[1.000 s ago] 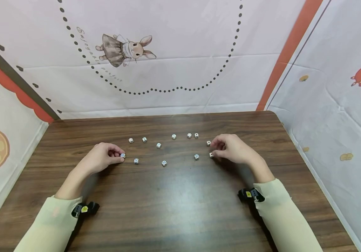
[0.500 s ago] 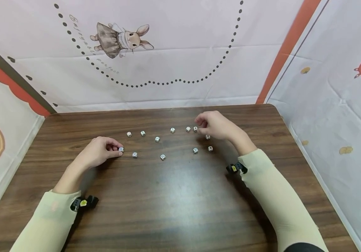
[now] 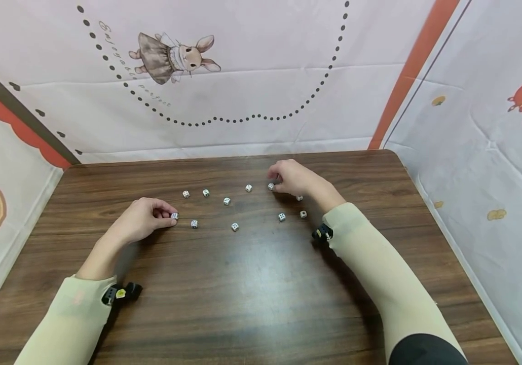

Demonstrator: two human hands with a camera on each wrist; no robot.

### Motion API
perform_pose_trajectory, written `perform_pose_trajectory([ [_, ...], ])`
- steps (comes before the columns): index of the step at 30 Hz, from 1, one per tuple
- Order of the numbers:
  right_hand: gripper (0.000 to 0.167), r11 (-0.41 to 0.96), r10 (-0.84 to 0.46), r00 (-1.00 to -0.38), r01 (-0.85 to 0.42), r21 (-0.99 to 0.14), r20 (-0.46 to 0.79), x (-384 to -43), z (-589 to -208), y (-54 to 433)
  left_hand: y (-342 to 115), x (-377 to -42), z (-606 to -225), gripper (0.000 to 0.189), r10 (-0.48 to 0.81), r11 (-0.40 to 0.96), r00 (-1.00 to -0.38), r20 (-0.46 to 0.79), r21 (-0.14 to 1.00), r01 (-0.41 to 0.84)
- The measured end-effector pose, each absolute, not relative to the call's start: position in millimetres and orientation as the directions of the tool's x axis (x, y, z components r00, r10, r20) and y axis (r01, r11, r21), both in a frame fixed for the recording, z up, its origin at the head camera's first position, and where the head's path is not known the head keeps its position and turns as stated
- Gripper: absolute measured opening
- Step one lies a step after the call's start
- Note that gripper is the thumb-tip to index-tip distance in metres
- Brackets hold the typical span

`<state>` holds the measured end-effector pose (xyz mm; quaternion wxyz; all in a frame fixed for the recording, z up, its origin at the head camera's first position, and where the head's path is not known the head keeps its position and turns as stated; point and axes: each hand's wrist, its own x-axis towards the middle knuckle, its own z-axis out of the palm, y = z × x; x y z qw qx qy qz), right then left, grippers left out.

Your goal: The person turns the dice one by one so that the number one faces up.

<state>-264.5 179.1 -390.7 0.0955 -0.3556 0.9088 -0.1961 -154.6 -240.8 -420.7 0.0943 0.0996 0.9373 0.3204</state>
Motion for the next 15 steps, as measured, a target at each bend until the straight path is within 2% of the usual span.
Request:
perform_pose_trajectory([
  [15,0.014,0.651,-0.7,-0.712,-0.604,-0.46,-0.055,-271.8,-405.6,175.7,-240.3,-154.8,-420.5,0.011,0.255,0.774,-0.96,-0.113,0.62,0.132],
])
